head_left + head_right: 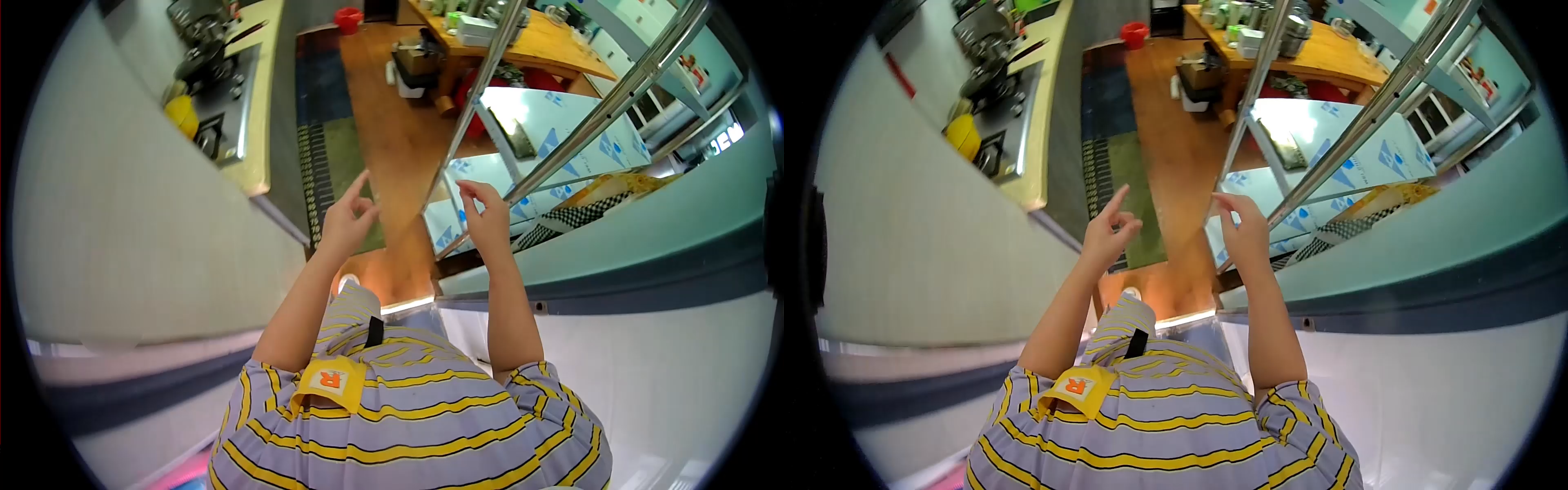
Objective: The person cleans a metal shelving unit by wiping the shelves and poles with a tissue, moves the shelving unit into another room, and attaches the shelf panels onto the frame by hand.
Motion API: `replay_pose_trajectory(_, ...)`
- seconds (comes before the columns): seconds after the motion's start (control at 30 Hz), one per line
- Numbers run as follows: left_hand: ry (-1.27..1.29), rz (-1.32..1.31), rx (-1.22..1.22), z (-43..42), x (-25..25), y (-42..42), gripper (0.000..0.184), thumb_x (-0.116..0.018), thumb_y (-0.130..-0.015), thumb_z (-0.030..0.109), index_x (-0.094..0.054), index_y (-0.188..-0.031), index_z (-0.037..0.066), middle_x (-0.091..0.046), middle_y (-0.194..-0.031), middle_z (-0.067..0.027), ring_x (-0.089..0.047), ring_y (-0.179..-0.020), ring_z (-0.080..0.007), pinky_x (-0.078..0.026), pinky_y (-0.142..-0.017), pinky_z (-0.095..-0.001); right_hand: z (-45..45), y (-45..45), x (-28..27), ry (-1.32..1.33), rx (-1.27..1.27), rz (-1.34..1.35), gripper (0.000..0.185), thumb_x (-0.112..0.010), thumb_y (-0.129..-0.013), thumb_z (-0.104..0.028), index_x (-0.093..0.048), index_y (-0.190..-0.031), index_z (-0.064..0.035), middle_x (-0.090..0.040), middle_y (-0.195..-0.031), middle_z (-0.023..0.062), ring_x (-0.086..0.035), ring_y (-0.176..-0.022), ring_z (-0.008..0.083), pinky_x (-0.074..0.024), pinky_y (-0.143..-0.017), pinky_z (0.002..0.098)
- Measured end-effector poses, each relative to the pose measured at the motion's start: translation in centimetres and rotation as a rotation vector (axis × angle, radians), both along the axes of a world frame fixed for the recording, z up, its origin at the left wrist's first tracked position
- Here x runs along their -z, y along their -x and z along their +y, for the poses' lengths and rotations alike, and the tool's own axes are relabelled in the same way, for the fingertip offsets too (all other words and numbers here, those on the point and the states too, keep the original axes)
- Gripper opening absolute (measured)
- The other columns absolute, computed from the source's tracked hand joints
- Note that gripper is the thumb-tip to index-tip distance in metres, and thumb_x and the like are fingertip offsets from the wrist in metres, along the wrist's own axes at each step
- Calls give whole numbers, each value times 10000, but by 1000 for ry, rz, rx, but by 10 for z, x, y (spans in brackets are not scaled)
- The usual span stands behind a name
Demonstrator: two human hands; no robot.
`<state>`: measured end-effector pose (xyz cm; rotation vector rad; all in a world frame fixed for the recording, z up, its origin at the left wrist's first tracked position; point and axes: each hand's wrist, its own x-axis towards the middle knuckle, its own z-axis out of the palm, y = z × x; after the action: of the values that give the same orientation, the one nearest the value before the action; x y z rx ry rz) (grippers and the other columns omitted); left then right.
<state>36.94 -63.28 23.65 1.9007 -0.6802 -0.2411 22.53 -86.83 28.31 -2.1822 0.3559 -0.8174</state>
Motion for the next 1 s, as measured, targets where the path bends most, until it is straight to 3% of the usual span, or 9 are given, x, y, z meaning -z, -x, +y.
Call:
replay_pose_trajectory(0.1, 79, -152, 78, -61, 1, -49, 684, -740, -882, 136, -438, -1495, 124, -520, -1356, -113, -566, -1199, -241, -502, -918, -342, -41, -25, -16, 96, 170, -14, 201, -641, -910, -54, -695, -1104, -47, -687, -1046, 126, -661, -969, 287, -513, -857, 365)
replay_pose_trajectory(0.17, 37, 41, 348, -109, -1, -116, 656, -741, -879, 130, -460, -1471, 113, -506, -1378, -104, -577, -1180, -233, -492, -959, -339, -84, -51, -25, 253, 332, -14, 210, -637, -905, -41, -685, -1109, -48, -679, -1073, 134, -647, -1004, 311, -508, -874, 383)
replay_pose_trajectory(0.33, 64, 121, 551, -183, -12, -203, 347, -726, -889, 120, -666, -1226, 66, -656, -1119, -84, -642, -1007, -193, -529, -878, -313, -155, -119, -16, 306, 506, 168, 351, -725, -842, -134, -665, -1182, -72, -633, -1233, 235, -588, -1139, 418, -456, -988, 484)
replay_pose_trajectory(0.43, 26, 0, 644, -222, -37, -235, 319, -713, -890, 98, -673, -1206, 79, -662, -1115, -89, -646, -978, -186, -533, -864, -298, -182, -147, -4, 330, 623, 295, 431, -763, -818, -203, -662, -1221, -89, -611, -1276, 263, -565, -1173, 441, -436, -1022, 494)
replay_pose_trajectory(0.47, 45, -74, 693, -237, -46, -239, 303, -712, -866, 81, -685, -1168, 83, -664, -1131, -97, -647, -994, -235, -524, -905, -328, -186, -151, -6, 340, 647, 373, 486, -792, -792, -248, -660, -1236, -101, -603, -1285, 269, -555, -1192, 441, -429, -1035, 484)
replay_pose_trajectory(0.6, 89, -438, 961, -307, -61, -236, 398, -747, -812, 96, -661, -1200, 99, -644, -1224, -105, -591, -1133, -321, -482, -1004, -402, -187, -147, -22, 348, 693, 519, 573, -840, -724, -263, -656, -1247, -118, -614, -1283, 241, -553, -1211, 412, -418, -1040, 481)
replay_pose_trajectory(0.77, 195, -741, 1227, -405, -50, -216, 652, -823, -718, 123, -568, -1318, 115, -589, -1339, -129, -517, -1259, -355, -455, -1048, -446, -193, -135, -34, 84, 659, 786, 736, -890, -626, -207, -617, -1301, -99, -646, -1238, 185, -587, -1179, 368, -449, -1010, 467)
replay_pose_trajectory(0.9, 227, -784, 1372, -448, -32, -210, 721, -847, -665, 127, -554, -1323, 104, -588, -1338, -132, -527, -1272, -328, -421, -1080, -438, -199, -131, -29, 29, 624, 676, 716, -882, -591, -107, -632, -1258, -35, -664, -1206, 181, -612, -1135, 362, -489, -978, 424)
replay_pose_trajectory(1.0, 22, -583, 1592, -461, -54, -210, 704, -852, -643, 121, -572, -1288, 102, -623, -1268, -93, -553, -1235, -296, -407, -1064, -441, -199, -127, -30, 59, 605, 573, 667, -854, -593, -59, -645, -1225, -5, -671, -1187, 188, -621, -1106, 374, -493, -965, 409)
